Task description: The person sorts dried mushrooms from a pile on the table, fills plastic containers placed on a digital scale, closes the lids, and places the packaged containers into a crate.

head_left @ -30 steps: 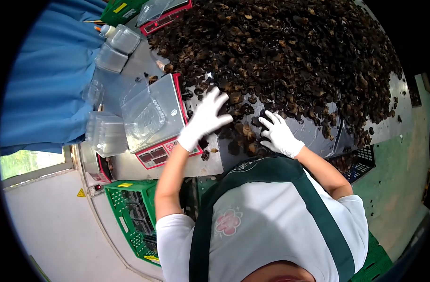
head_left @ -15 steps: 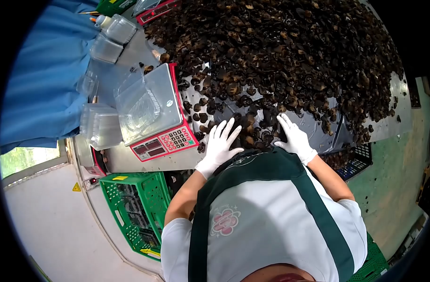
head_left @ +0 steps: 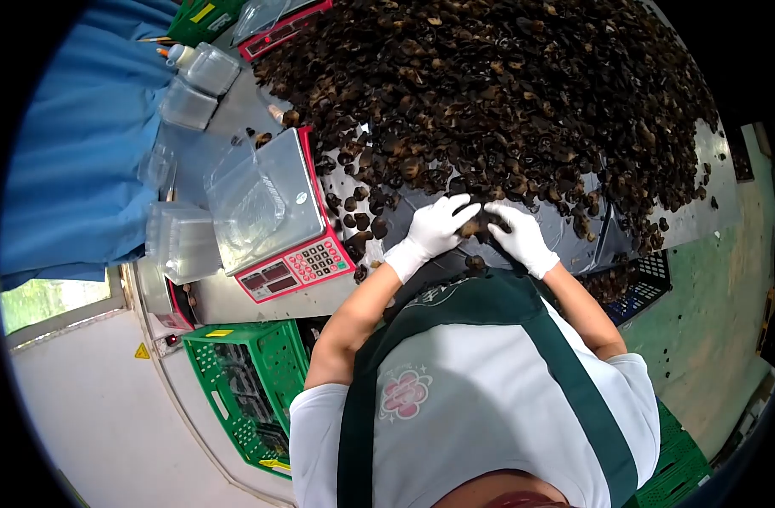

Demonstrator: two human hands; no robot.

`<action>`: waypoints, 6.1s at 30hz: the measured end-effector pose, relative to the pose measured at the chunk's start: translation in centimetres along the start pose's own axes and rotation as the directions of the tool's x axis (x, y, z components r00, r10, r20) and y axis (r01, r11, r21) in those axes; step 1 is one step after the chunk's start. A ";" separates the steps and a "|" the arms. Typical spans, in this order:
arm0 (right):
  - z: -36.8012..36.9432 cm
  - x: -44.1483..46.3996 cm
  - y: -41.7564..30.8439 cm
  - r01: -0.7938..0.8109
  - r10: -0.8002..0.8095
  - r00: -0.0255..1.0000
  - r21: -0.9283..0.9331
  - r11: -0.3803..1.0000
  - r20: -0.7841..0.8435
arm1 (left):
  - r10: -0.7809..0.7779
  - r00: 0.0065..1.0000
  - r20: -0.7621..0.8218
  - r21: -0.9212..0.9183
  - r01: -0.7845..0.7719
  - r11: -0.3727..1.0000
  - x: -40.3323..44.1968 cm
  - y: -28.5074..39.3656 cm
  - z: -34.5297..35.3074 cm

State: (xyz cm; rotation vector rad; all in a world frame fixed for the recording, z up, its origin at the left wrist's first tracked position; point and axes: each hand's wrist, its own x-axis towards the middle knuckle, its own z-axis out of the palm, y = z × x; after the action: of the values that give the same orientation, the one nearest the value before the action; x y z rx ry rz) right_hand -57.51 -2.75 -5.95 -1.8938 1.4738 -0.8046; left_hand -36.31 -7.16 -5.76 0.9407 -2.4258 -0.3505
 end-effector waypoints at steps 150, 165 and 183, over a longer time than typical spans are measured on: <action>3.6 1.8 0.1 0.241 -0.206 0.967 -0.263 0.934 0.152 | -0.276 0.372 -0.886 -0.004 0.589 0.808 -7.2 -10.3 -20.8; 1.0 5.8 -1.1 0.026 -0.068 0.973 -0.187 0.982 -0.222 | -0.372 0.737 -0.565 0.140 0.530 0.836 -4.8 -7.9 -18.0; 0.8 1.2 -1.5 0.061 -0.085 0.992 -0.228 0.972 -0.096 | -0.275 0.952 0.138 -0.108 0.290 0.951 -7.6 0.7 -1.1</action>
State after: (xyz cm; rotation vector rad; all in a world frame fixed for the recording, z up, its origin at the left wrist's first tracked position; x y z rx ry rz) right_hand -55.72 -3.53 -5.24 -2.1114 1.6265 -0.8110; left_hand -31.35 -1.54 -7.37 1.2443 -2.3425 -0.6760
